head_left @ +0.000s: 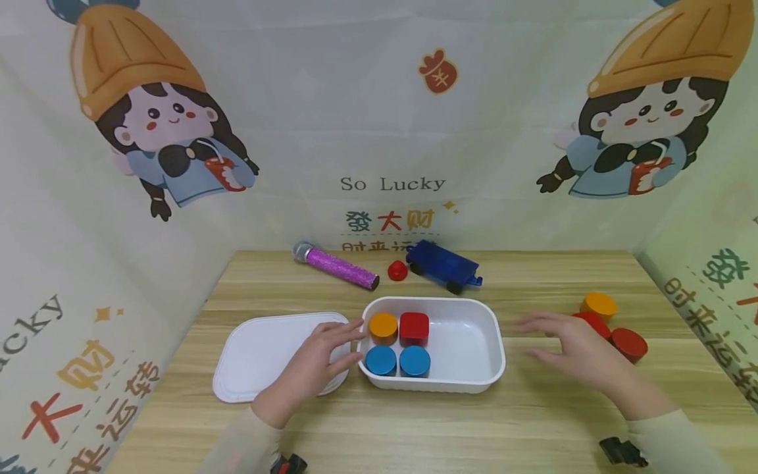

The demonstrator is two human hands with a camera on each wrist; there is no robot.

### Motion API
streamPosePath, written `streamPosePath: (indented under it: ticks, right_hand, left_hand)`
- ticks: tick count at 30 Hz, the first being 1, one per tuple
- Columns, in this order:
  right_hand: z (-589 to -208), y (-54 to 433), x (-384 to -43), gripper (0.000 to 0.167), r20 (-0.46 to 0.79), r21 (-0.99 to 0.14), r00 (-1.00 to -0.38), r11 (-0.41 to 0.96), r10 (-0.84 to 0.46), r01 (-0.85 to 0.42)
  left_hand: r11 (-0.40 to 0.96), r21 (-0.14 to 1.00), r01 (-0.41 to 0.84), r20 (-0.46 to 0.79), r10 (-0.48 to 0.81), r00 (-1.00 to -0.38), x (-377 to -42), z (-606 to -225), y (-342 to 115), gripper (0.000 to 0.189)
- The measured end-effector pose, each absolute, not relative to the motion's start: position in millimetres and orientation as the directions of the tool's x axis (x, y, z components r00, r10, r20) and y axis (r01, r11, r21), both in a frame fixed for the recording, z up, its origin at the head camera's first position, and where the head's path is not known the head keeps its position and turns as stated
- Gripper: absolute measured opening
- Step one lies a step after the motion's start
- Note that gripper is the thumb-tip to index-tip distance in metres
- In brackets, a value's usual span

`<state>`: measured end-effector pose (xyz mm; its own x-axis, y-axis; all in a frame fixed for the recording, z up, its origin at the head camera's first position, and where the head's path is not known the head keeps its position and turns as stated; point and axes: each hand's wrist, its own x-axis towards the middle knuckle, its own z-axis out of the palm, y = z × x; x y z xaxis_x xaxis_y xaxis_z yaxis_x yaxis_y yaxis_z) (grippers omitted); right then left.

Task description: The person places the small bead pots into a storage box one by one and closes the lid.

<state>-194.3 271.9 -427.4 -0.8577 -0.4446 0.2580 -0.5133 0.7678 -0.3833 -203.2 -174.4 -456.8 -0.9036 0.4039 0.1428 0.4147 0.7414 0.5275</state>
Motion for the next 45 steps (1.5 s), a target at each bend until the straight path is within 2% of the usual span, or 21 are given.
streamPosePath:
  ticks: [7, 9, 19, 28, 39, 45]
  right_hand:
    - [-433.2, 308.9, -189.6, 0.032, 0.431, -0.262, -0.82, 0.817, -0.376, -0.513]
    - [-434.2, 318.8, -189.5, 0.034, 0.444, -0.244, -0.819, 0.83, -0.364, -0.501]
    - [-436.1, 350.9, -190.6, 0.033, 0.373, -0.291, -0.887, 0.873, -0.273, -0.391]
    - [-437.2, 359.5, -199.0, 0.031, 0.391, -0.25, -0.885, 0.896, -0.254, -0.368]
    - [-439.5, 362.2, -204.3, 0.04, 0.187, -0.244, -0.968, 0.947, -0.166, -0.209]
    - [-441.7, 359.7, -205.7, 0.044, 0.184, -0.242, -0.971, 0.95, -0.153, -0.195]
  left_hand:
    - [0.747, 0.524, 0.41, 0.138, 0.4, -0.906, -203.6, -456.2, -172.8, 0.042]
    - [0.745, 0.526, 0.41, 0.142, 0.399, -0.906, -203.5, -455.7, -172.7, 0.042]
    - [0.739, 0.511, 0.439, 0.184, 0.405, -0.895, -202.7, -456.9, -175.2, 0.041]
    - [0.744, 0.528, 0.408, 0.155, 0.388, -0.908, -202.8, -456.8, -176.3, 0.041]
    - [0.741, 0.514, 0.432, 0.174, 0.403, -0.898, -204.0, -461.6, -174.4, 0.04]
    - [0.738, 0.511, 0.44, 0.185, 0.406, -0.895, -203.8, -460.7, -173.8, 0.039]
